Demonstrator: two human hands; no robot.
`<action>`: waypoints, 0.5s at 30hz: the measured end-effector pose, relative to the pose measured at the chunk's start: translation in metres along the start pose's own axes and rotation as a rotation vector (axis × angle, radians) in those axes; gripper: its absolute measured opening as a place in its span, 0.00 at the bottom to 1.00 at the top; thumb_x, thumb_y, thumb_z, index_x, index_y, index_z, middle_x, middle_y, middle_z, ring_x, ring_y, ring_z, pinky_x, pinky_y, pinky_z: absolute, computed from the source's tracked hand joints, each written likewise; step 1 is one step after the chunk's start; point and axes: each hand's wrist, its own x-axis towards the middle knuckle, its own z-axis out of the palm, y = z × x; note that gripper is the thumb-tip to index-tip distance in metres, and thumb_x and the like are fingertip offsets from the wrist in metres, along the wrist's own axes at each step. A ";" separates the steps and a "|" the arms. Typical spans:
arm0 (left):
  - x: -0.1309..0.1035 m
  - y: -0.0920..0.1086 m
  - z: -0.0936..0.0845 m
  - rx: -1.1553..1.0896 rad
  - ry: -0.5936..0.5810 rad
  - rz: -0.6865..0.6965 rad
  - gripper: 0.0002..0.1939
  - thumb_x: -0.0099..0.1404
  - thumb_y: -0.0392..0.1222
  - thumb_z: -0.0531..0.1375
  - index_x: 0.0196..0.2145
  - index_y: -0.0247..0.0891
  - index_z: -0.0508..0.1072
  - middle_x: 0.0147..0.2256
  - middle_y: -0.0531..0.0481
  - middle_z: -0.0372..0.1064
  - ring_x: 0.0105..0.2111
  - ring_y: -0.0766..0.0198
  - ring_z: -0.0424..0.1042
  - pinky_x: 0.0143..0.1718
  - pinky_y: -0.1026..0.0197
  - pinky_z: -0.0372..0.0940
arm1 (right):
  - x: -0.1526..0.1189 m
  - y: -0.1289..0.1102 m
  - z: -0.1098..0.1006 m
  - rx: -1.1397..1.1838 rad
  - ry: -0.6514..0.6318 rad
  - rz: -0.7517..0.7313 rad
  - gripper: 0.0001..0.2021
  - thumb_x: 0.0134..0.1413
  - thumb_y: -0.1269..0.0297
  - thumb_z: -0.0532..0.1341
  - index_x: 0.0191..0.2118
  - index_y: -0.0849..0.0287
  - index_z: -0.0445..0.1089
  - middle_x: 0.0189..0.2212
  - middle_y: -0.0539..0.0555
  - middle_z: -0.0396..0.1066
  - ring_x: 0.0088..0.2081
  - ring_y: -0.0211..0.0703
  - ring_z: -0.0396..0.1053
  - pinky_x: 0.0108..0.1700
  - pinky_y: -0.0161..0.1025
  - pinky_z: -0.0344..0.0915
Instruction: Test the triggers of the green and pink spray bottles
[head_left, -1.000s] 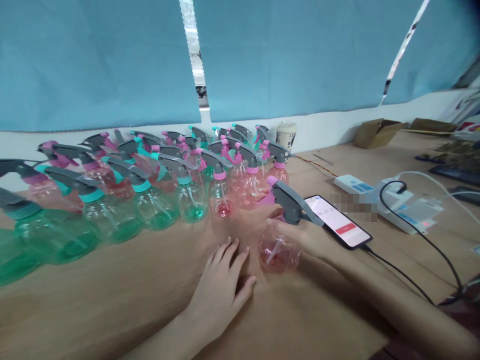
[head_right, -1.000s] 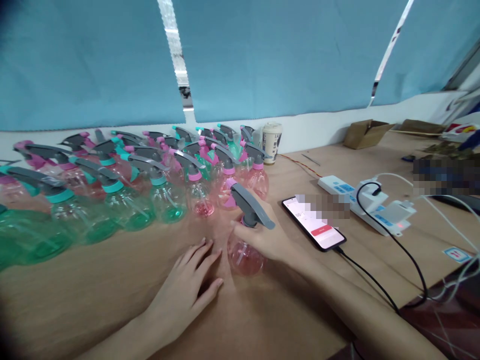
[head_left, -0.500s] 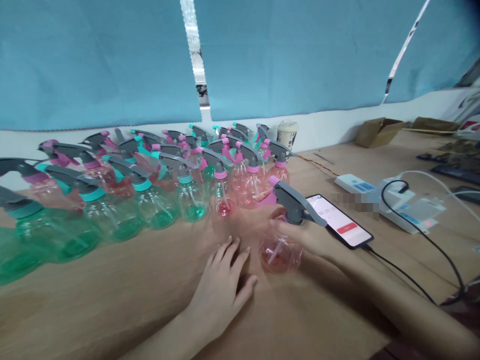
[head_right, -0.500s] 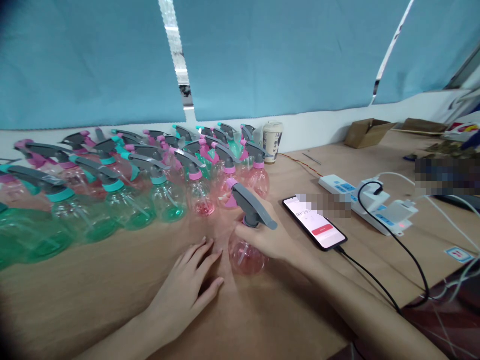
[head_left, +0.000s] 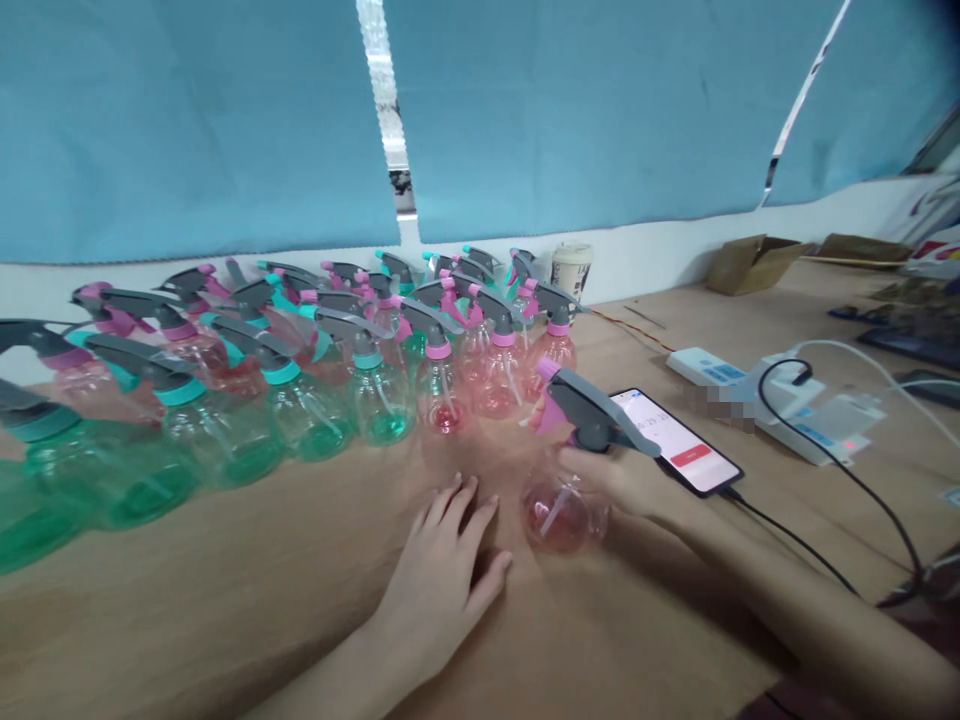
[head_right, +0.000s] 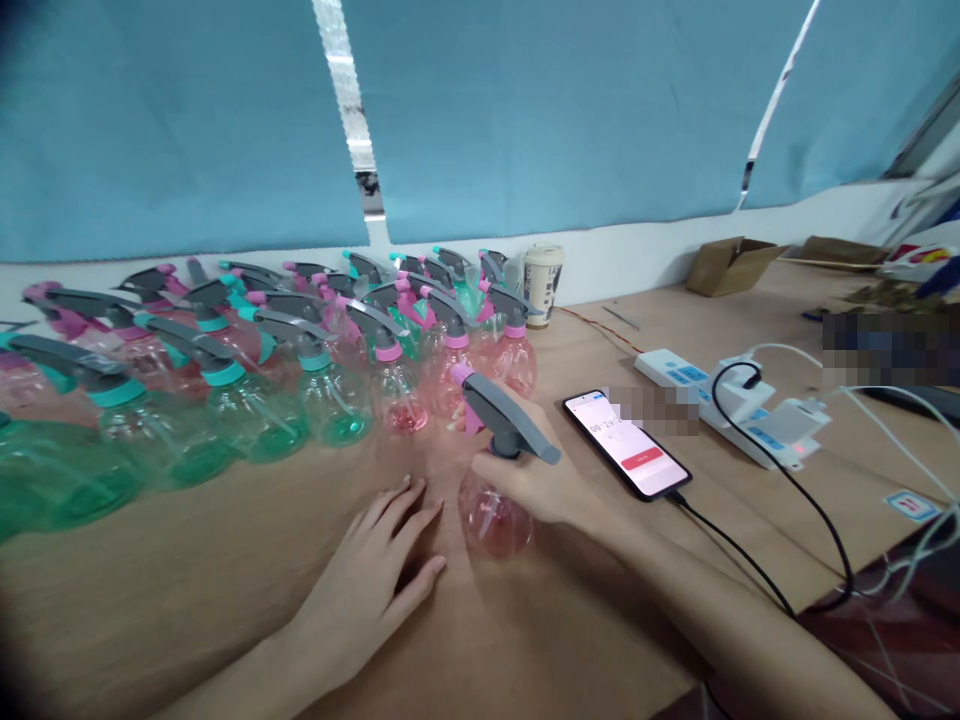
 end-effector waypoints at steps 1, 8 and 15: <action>0.000 0.000 0.000 0.001 0.002 0.000 0.21 0.65 0.48 0.52 0.52 0.35 0.63 0.56 0.39 0.55 0.56 0.49 0.52 0.53 0.44 0.52 | 0.000 0.000 -0.001 -0.008 -0.006 -0.004 0.08 0.34 0.66 0.56 0.14 0.56 0.55 0.14 0.46 0.56 0.20 0.35 0.55 0.23 0.36 0.59; 0.001 -0.001 0.001 0.000 0.013 0.005 0.21 0.64 0.48 0.52 0.52 0.35 0.62 0.56 0.39 0.55 0.56 0.49 0.52 0.53 0.44 0.53 | -0.001 -0.007 -0.003 -0.032 0.012 -0.061 0.09 0.32 0.68 0.57 0.12 0.56 0.55 0.12 0.45 0.55 0.18 0.35 0.54 0.23 0.36 0.60; 0.000 0.000 0.000 -0.004 0.015 0.005 0.21 0.64 0.48 0.52 0.52 0.35 0.63 0.55 0.39 0.56 0.56 0.49 0.53 0.53 0.44 0.52 | 0.001 0.006 0.008 0.188 -0.069 -0.121 0.11 0.39 0.68 0.56 0.34 0.55 0.67 0.21 0.47 0.66 0.24 0.39 0.64 0.28 0.39 0.64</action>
